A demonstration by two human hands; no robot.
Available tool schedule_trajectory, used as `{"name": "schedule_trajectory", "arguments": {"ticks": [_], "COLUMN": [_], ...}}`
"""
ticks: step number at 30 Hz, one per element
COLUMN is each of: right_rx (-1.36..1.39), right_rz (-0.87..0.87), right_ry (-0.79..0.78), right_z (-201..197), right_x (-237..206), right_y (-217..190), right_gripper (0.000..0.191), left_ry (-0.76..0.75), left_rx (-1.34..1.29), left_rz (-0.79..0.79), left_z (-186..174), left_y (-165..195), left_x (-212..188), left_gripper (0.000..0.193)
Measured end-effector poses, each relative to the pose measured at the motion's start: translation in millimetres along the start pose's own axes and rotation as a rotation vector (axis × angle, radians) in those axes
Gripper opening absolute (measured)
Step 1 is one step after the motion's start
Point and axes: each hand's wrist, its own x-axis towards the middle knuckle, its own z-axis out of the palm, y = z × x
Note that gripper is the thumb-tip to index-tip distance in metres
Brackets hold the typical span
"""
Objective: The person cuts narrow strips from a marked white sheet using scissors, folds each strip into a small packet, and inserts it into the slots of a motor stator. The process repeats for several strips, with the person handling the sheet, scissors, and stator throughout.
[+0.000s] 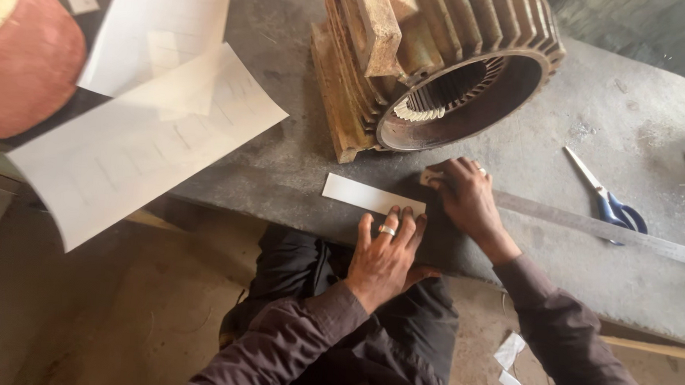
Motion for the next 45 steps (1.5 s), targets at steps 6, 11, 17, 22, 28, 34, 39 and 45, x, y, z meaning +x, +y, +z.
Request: {"name": "schedule_trajectory", "arguments": {"ticks": [6,11,17,22,28,34,39,45], "right_rx": [0.077,0.018,0.015,-0.008,-0.024,-0.042,0.089,-0.184], "right_rz": [-0.033,-0.022,0.006,0.004,-0.013,-0.047,-0.114,0.002], "right_ry": [0.066,0.066,0.005,-0.046,-0.092,-0.148,-0.128,0.160], "right_z": [-0.7,-0.9,5.7,11.7,16.3,18.4,-3.6,-19.9], "right_x": [-37.2,-34.3,-30.5,-33.6,-31.1,-54.5,-47.0,-44.9], "right_y": [-10.8,-13.0,2.0,7.5,13.5,5.1,0.5,21.0], "right_gripper": [0.024,0.025,0.024,0.025,0.024,0.020,0.018,0.033], "left_ry": [0.017,-0.037,-0.088,-0.145,-0.162,-0.148,-0.094,0.107], "left_rx": [-0.146,-0.189,-0.102,-0.067,-0.031,-0.020,-0.033,-0.140], "left_rz": [-0.032,0.079,0.148,0.162,0.172,0.165,0.150,0.073], "left_z": [0.3,-3.3,1.2,14.2,23.5,21.3,12.9,20.5], "left_y": [-2.4,-29.4,-39.8,-41.3,-46.3,-49.2,-46.2,-32.7], "left_x": [-0.9,11.2,20.2,26.1,28.9,27.1,22.7,10.6], "left_gripper": [0.095,0.102,0.105,0.105,0.106,0.107,0.112,0.093]}}
